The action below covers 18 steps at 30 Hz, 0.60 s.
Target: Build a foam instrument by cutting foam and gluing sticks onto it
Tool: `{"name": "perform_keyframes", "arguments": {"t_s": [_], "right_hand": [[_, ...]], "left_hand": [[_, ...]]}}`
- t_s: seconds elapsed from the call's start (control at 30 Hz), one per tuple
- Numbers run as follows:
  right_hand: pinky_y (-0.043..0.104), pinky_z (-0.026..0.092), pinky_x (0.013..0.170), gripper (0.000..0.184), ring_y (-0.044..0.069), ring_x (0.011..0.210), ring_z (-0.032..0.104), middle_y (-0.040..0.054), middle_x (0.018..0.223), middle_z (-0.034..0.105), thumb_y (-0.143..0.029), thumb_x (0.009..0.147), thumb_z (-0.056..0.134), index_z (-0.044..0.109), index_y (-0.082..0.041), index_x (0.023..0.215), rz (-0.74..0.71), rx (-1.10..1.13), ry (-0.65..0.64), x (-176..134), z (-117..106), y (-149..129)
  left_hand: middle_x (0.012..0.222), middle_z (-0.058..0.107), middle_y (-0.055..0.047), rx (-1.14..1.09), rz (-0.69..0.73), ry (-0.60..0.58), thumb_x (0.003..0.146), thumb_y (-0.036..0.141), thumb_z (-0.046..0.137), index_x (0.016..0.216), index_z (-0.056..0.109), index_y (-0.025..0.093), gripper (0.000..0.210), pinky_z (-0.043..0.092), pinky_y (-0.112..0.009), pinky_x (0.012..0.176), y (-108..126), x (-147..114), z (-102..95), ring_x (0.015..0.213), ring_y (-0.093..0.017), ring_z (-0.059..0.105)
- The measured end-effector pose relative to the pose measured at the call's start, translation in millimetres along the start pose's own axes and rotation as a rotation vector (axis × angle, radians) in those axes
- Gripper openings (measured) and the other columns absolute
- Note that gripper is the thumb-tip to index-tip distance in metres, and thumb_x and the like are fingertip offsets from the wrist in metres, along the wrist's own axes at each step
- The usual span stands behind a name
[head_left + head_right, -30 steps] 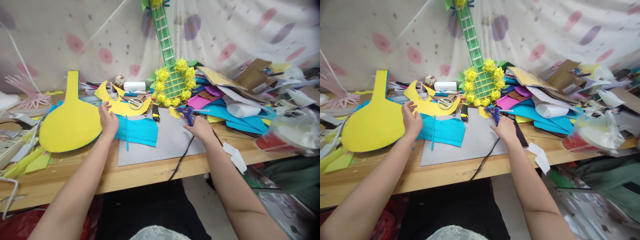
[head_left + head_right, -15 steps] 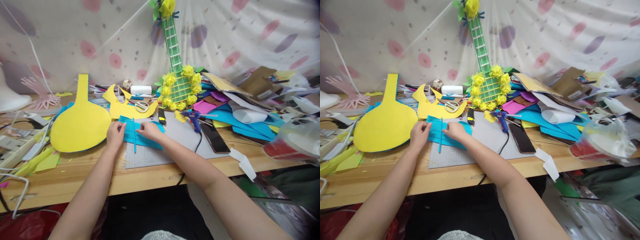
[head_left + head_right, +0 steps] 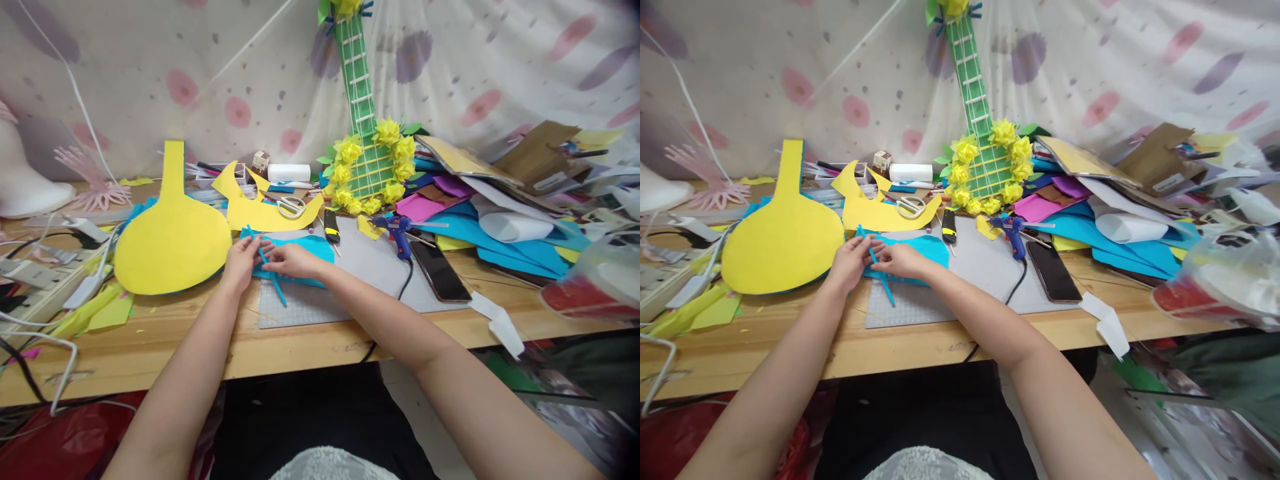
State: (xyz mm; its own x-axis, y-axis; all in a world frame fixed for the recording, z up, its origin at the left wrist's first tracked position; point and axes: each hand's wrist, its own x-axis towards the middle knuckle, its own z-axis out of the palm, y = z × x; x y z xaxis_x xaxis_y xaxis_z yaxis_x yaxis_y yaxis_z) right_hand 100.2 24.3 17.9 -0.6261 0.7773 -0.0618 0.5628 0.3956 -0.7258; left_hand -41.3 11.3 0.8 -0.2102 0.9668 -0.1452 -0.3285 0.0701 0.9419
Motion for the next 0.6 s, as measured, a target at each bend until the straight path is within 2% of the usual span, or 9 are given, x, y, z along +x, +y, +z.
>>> {"name": "perform_keyframes", "arguments": {"t_s": [0.07, 0.13, 0.23, 0.3, 0.37, 0.43, 0.53, 0.6], "right_hand": [[0.020, 0.037, 0.048, 0.028, 0.008, 0.046, 0.050, -0.0030, 0.057, 0.057, -0.043, 0.080, 0.047, 0.054, -0.018, 0.069, 0.032, 0.064, 0.044, -4, -11, 6], [0.021, 0.039, 0.050, 0.025, 0.009, 0.049, 0.052, -0.0004, 0.064, 0.060, -0.039, 0.081, 0.046, 0.054, -0.018, 0.073, 0.126, 0.040, 0.194, -6, -30, 18], [0.026, 0.043, 0.064, 0.011, 0.016, 0.071, 0.058, 0.0062, 0.082, 0.064, -0.027, 0.076, 0.052, 0.057, -0.017, 0.079, 0.281, -0.254, 0.500, -6, -60, 42], [0.031, 0.044, 0.071, 0.015, 0.021, 0.083, 0.058, 0.0114, 0.093, 0.063, -0.024, 0.075, 0.053, 0.059, -0.016, 0.086, 0.361, -0.418, 0.587, -3, -74, 57], [0.032, 0.044, 0.074, 0.020, 0.024, 0.088, 0.058, 0.0142, 0.098, 0.061, -0.024, 0.074, 0.053, 0.060, -0.014, 0.090, 0.386, -0.501, 0.550, 4, -79, 66], [0.033, 0.044, 0.076, 0.024, 0.025, 0.093, 0.057, 0.0151, 0.100, 0.061, -0.026, 0.073, 0.055, 0.061, -0.014, 0.093, 0.371, -0.537, 0.459, 14, -78, 69], [0.035, 0.043, 0.080, 0.030, 0.027, 0.102, 0.054, 0.0165, 0.108, 0.059, -0.027, 0.074, 0.055, 0.062, -0.013, 0.098, 0.382, -0.575, 0.356, 28, -72, 65], [0.036, 0.043, 0.081, 0.031, 0.028, 0.106, 0.052, 0.0177, 0.112, 0.057, -0.027, 0.077, 0.051, 0.060, -0.012, 0.103, 0.436, -0.593, 0.333, 34, -70, 58]], "left_hand": [[0.068, 0.061, -0.003, -0.105, -0.081, 0.016, 0.079, 0.017, 0.053, 0.083, 0.059, 0.011, 0.010, 0.045, -0.016, 0.050, 8, 0, -4.9, 0.053, -0.006, 0.056], [0.064, 0.058, -0.001, -0.177, -0.163, -0.008, 0.082, 0.016, 0.047, 0.085, 0.060, 0.010, 0.015, 0.036, -0.010, 0.037, 16, 0, -10.8, 0.043, -0.002, 0.048], [0.062, 0.054, 0.000, -0.258, -0.227, -0.144, 0.084, 0.014, 0.042, 0.089, 0.060, 0.008, 0.020, 0.026, -0.010, 0.028, 21, 0, -14.7, 0.038, 0.000, 0.040], [0.061, 0.052, 0.000, -0.295, -0.268, -0.247, 0.084, 0.012, 0.040, 0.092, 0.059, 0.007, 0.021, 0.027, -0.009, 0.028, 20, 1, -14.3, 0.038, -0.001, 0.039], [0.061, 0.050, 0.000, -0.338, -0.354, -0.347, 0.085, 0.011, 0.039, 0.096, 0.058, 0.007, 0.023, 0.026, -0.008, 0.027, 19, 2, -14.2, 0.037, -0.001, 0.037], [0.061, 0.047, 0.001, -0.396, -0.432, -0.419, 0.087, 0.011, 0.036, 0.101, 0.057, 0.007, 0.025, 0.024, -0.007, 0.026, 19, 3, -16.3, 0.036, 0.000, 0.035], [0.063, 0.047, 0.001, -0.483, -0.463, -0.447, 0.089, 0.013, 0.033, 0.106, 0.054, 0.008, 0.027, 0.024, -0.006, 0.025, 21, 4, -22.3, 0.036, 0.000, 0.035], [0.064, 0.048, 0.000, -0.549, -0.468, -0.430, 0.090, 0.013, 0.030, 0.108, 0.052, 0.008, 0.028, 0.024, -0.005, 0.025, 22, 5, -25.4, 0.037, 0.000, 0.036]]}}
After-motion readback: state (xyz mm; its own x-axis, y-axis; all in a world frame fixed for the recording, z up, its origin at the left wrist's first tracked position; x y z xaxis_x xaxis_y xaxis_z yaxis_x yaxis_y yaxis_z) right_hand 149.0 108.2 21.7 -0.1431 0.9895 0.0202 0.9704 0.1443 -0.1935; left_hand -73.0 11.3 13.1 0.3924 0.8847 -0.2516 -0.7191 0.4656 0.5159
